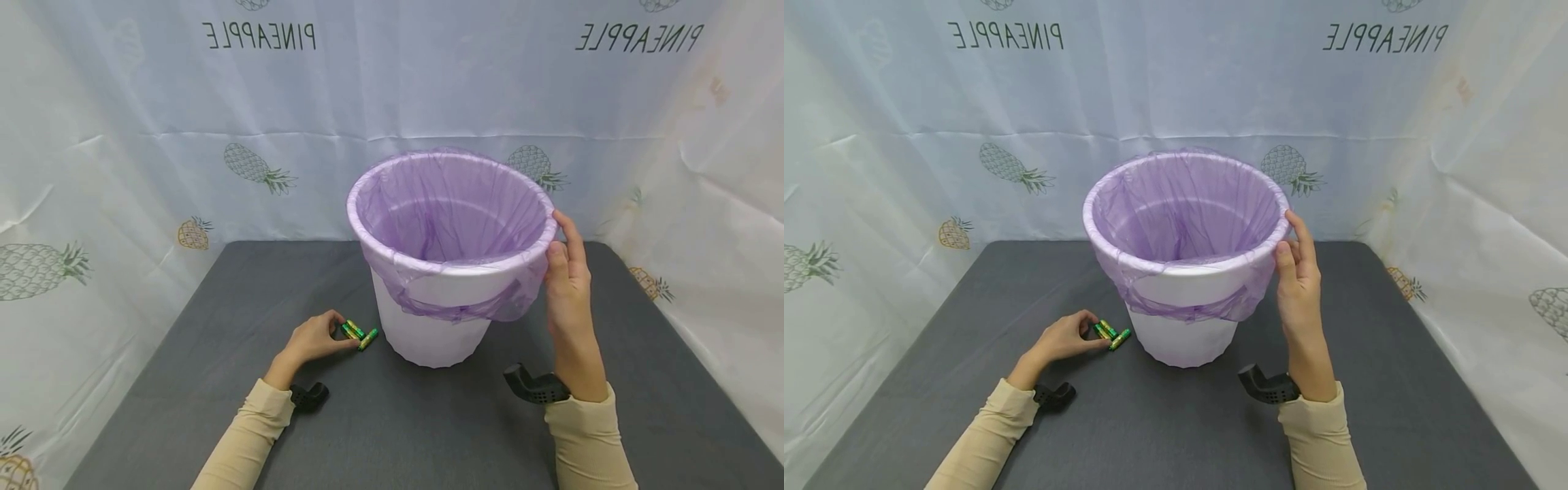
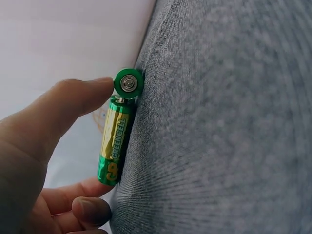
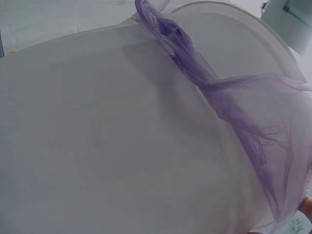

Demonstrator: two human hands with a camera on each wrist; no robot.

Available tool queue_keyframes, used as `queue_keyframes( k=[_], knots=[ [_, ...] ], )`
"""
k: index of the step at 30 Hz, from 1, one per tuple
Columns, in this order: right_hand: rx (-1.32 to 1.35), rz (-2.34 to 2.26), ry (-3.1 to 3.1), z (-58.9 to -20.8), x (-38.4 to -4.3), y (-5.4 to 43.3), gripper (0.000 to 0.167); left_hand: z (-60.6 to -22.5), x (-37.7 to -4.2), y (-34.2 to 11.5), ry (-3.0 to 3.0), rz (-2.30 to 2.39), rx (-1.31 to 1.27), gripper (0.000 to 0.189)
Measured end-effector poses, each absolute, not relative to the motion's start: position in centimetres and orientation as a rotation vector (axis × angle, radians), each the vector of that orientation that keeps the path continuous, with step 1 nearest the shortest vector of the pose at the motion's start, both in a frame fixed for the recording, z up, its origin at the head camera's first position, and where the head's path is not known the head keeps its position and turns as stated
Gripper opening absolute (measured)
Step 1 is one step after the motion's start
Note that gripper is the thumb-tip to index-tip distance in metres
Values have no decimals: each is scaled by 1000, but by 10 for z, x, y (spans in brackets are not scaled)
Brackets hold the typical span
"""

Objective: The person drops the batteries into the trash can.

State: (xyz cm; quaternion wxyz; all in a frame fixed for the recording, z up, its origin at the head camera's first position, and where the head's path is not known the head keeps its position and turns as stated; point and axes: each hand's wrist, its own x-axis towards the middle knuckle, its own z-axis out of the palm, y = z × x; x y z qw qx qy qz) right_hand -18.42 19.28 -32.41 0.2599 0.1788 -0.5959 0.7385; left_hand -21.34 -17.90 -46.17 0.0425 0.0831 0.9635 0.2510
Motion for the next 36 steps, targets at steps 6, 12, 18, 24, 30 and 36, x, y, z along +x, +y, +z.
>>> queue_keyframes(
  k=[6,12,18,24,30,36],
  knots=[
    [448,2007,-1614,-324,-184,192,42,-462,-213,-182,2961,752,263,52],
    [423,2005,-1621,-322,-183,191,42,-462,-213,-184,2967,755,242,52],
    [418,2008,-1612,-321,-183,190,42,-463,-213,-182,2982,753,212,56],
    [410,2014,-1608,-322,-182,190,41,-462,-213,-184,2995,722,190,55],
    [421,2029,-1605,-322,-182,190,41,-465,-218,-203,2950,867,342,46],
    [428,2031,-1599,-321,-183,190,42,-471,-225,-222,2857,1082,616,30]
  ],
)
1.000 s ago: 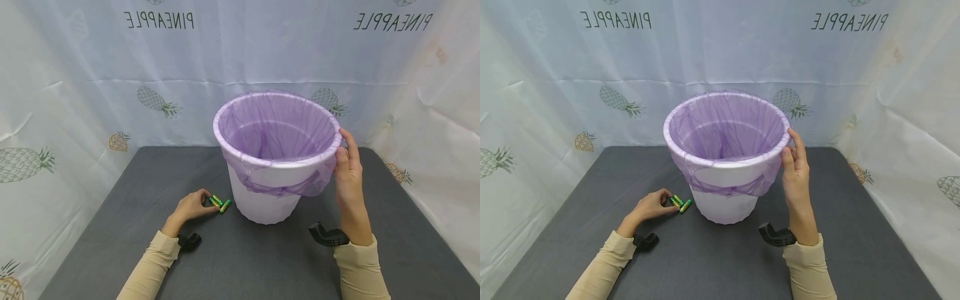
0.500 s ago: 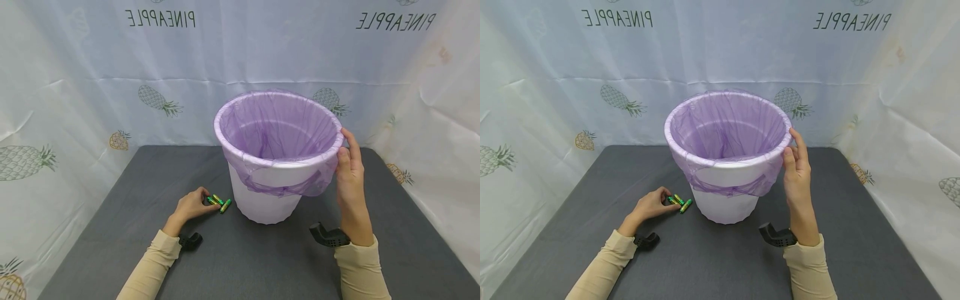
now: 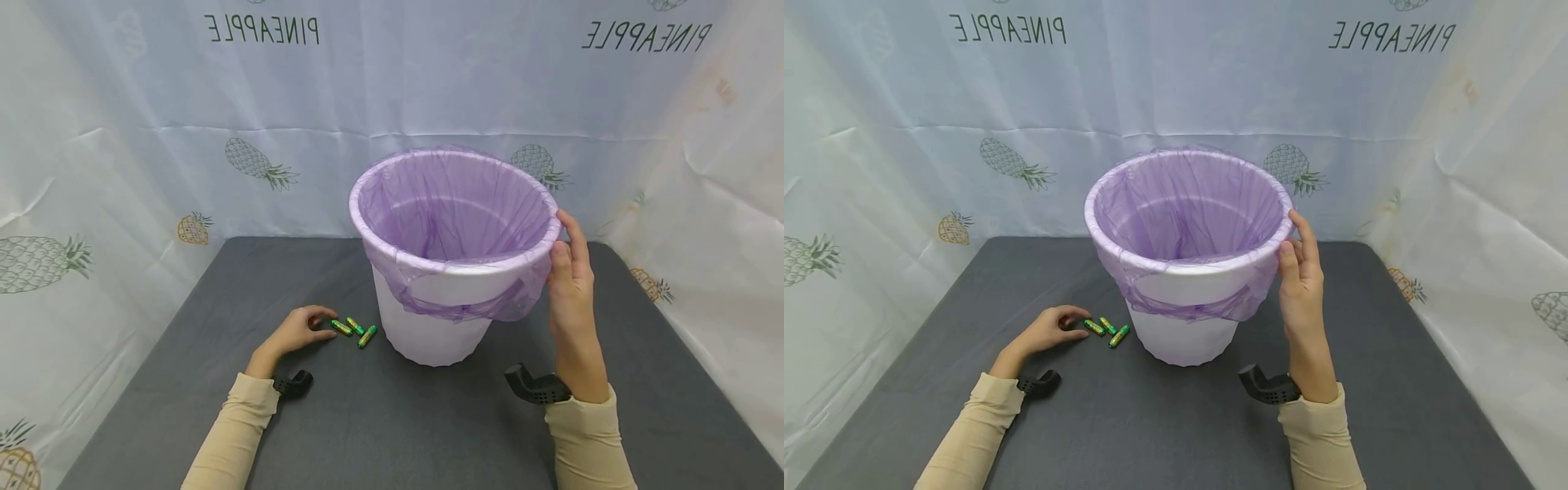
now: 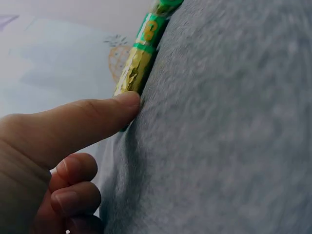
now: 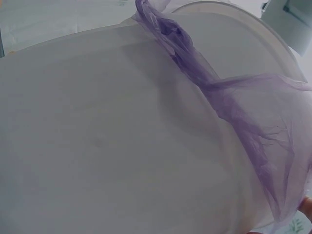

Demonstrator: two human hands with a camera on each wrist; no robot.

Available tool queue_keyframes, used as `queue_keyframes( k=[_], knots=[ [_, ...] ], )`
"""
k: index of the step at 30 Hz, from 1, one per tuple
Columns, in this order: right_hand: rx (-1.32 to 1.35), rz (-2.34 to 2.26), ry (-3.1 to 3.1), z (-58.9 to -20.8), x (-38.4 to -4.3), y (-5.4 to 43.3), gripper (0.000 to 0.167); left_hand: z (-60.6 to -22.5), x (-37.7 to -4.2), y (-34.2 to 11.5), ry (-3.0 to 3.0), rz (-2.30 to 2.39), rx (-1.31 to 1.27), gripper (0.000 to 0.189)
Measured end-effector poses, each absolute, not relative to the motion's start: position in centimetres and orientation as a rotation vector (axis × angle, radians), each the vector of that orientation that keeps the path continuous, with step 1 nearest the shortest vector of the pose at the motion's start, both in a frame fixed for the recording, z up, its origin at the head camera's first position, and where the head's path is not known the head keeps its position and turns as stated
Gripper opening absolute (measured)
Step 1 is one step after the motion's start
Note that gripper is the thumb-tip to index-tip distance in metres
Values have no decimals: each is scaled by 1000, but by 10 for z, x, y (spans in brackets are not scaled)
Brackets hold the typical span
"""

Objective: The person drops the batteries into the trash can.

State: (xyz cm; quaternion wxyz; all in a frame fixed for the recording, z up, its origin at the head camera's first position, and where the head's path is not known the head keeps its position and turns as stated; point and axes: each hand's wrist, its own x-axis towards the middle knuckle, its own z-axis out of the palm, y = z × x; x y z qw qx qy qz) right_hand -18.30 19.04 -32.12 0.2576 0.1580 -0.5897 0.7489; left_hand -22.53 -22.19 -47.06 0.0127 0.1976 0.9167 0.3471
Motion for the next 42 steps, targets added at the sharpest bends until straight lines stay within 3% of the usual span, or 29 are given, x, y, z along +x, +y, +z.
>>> queue_keyframes(
  k=[15,30,42],
  knots=[
    [411,2026,-1601,-320,-182,189,41,-474,-227,-230,2788,1132,705,18],
    [404,2021,-1625,-320,-182,190,41,-470,-229,-232,2682,1271,704,19],
    [508,2067,-1585,-321,-180,192,40,-438,-221,-223,2783,1351,731,17]
  ],
)
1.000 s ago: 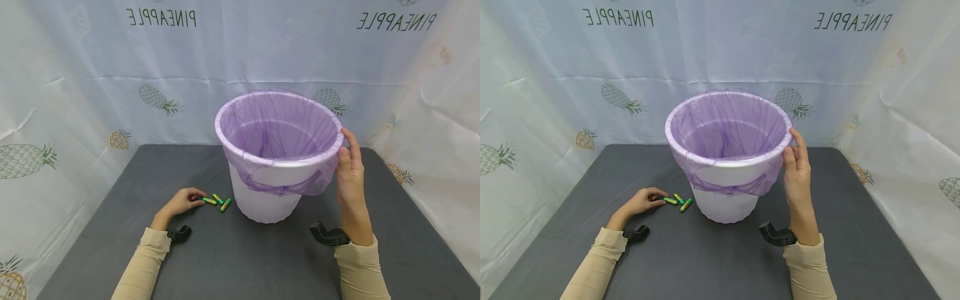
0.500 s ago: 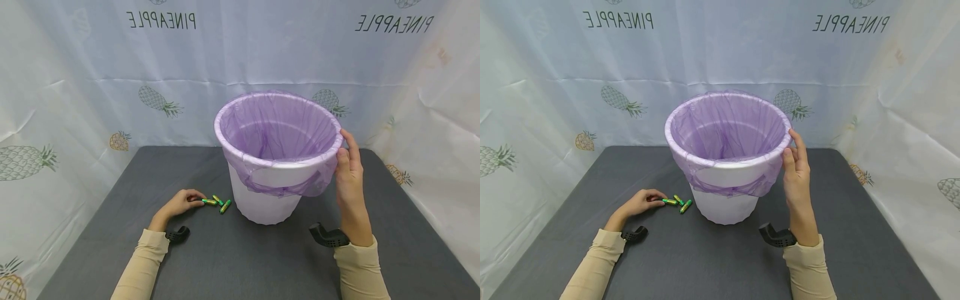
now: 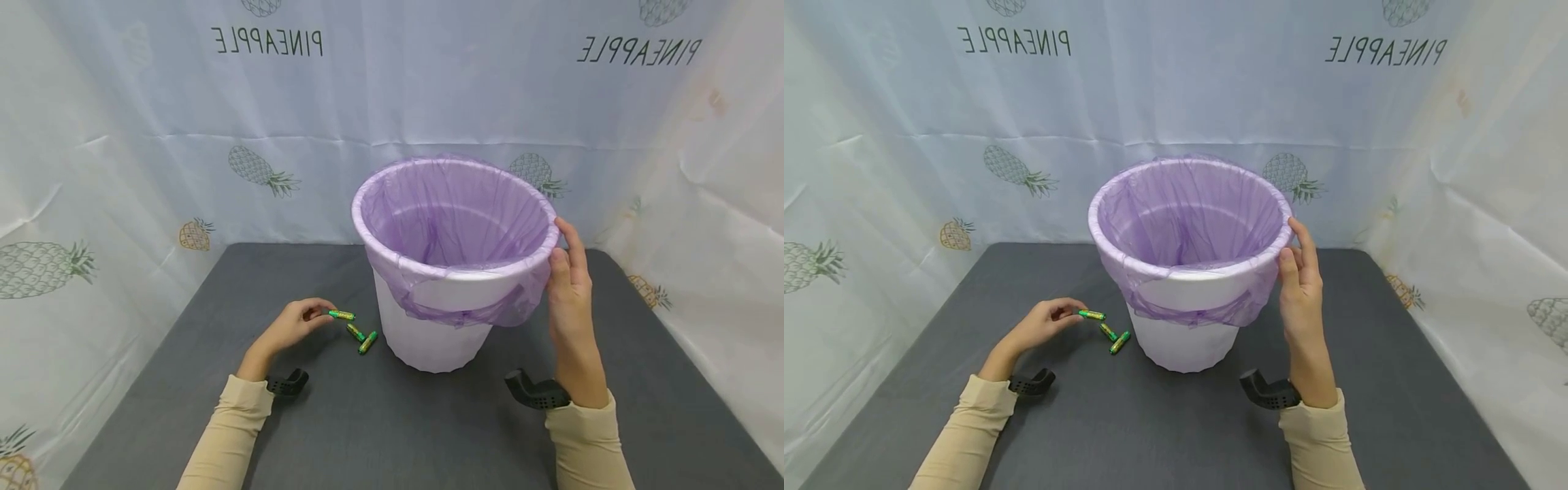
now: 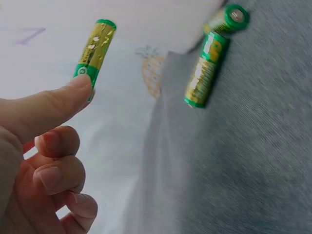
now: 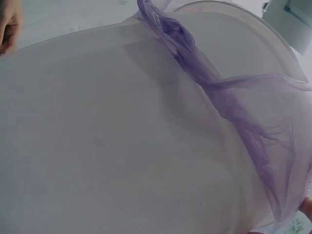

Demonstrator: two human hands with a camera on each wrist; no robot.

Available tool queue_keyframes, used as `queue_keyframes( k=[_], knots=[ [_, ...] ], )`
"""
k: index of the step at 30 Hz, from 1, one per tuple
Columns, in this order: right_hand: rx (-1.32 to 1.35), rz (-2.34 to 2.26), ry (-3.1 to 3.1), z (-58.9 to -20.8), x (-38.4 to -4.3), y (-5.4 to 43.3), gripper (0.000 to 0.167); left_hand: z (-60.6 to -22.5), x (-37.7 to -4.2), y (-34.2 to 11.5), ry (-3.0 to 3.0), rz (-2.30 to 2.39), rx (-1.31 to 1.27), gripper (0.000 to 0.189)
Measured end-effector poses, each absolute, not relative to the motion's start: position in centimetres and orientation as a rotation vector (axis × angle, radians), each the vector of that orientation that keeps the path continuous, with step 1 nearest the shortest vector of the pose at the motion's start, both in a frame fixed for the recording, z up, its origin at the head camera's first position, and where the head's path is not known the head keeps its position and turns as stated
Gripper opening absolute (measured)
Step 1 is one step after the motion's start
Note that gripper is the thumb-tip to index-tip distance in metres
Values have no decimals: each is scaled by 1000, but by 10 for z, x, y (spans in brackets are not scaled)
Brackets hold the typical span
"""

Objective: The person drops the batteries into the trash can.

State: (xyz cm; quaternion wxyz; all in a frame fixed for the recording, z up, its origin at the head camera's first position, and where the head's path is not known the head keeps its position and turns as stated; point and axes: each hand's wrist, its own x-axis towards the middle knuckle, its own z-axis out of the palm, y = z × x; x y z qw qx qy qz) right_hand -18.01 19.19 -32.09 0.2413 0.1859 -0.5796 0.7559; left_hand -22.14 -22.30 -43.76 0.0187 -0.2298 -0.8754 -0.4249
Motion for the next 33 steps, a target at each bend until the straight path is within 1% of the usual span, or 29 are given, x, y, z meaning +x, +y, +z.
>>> queue_keyframes(
  k=[11,21,29,33],
  knots=[
    [510,2070,-1584,-323,-179,192,40,-408,-215,-214,-2633,-1301,-635,18],
    [526,2070,-1589,-322,-179,193,40,-352,-191,-193,-2447,-1260,-622,18],
    [537,2059,-1595,-323,-179,194,40,-352,-203,-199,-2323,-1186,-628,20],
    [533,2055,-1597,-323,-180,194,40,-342,-202,-199,-2285,-1181,-652,20]
  ],
)
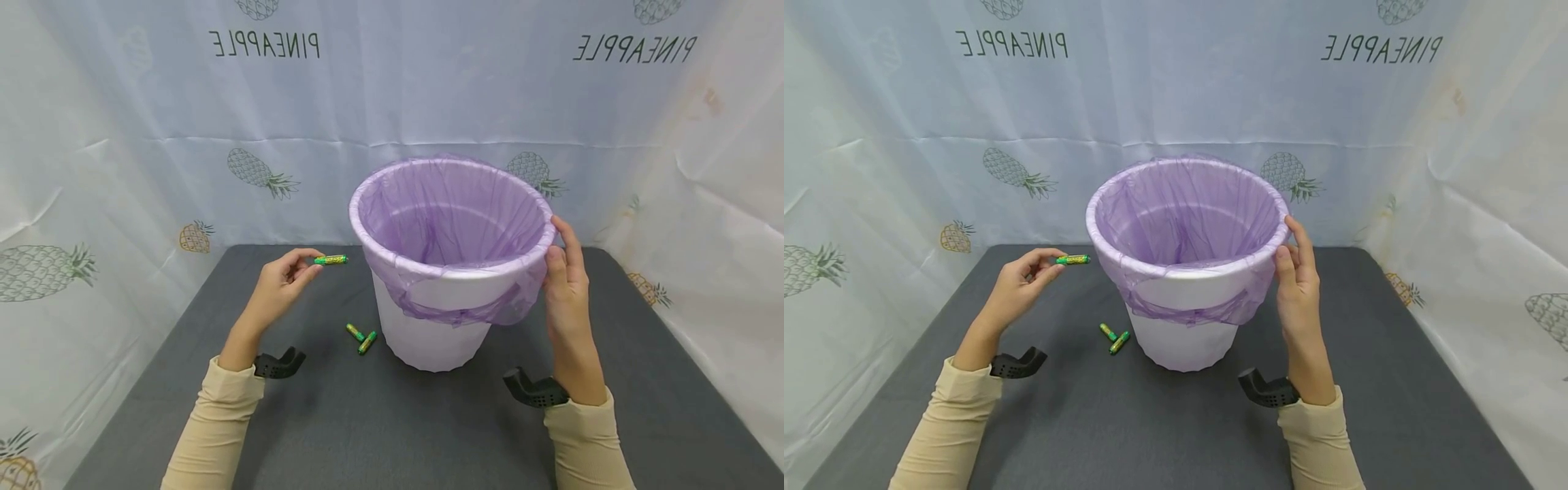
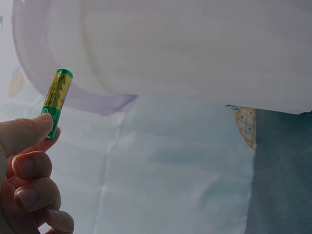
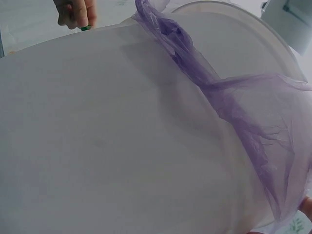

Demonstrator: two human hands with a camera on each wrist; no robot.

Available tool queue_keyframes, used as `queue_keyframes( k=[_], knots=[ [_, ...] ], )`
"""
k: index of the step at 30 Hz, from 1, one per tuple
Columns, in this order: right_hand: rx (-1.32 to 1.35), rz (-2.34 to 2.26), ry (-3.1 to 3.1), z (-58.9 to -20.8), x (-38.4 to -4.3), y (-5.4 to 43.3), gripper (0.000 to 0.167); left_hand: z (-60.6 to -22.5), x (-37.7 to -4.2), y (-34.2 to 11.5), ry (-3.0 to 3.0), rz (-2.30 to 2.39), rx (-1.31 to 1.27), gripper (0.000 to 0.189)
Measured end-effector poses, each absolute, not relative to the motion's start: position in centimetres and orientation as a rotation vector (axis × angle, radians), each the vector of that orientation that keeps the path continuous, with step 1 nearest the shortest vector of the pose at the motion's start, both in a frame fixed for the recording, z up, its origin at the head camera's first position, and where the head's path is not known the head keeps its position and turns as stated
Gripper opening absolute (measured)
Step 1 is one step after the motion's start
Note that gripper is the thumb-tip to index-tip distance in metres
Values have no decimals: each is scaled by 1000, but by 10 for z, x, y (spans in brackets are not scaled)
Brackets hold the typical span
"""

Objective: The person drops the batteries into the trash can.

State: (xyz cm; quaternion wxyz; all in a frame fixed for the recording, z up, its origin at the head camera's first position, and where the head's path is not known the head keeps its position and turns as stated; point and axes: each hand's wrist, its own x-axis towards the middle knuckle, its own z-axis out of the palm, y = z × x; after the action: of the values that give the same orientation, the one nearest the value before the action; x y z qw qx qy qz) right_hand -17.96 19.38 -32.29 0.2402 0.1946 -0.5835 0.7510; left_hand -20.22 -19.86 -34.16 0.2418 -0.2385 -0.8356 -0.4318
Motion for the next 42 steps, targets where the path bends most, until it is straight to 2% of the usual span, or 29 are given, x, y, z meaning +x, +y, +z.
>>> queue_keyframes(
  k=[24,42],
  knots=[
    [532,2036,-1608,-322,-181,194,41,-300,-199,-193,-2112,-1180,-635,19],
    [500,2045,-1616,-322,-179,194,39,-275,-205,-166,-2009,-1126,-801,17]
  ],
)
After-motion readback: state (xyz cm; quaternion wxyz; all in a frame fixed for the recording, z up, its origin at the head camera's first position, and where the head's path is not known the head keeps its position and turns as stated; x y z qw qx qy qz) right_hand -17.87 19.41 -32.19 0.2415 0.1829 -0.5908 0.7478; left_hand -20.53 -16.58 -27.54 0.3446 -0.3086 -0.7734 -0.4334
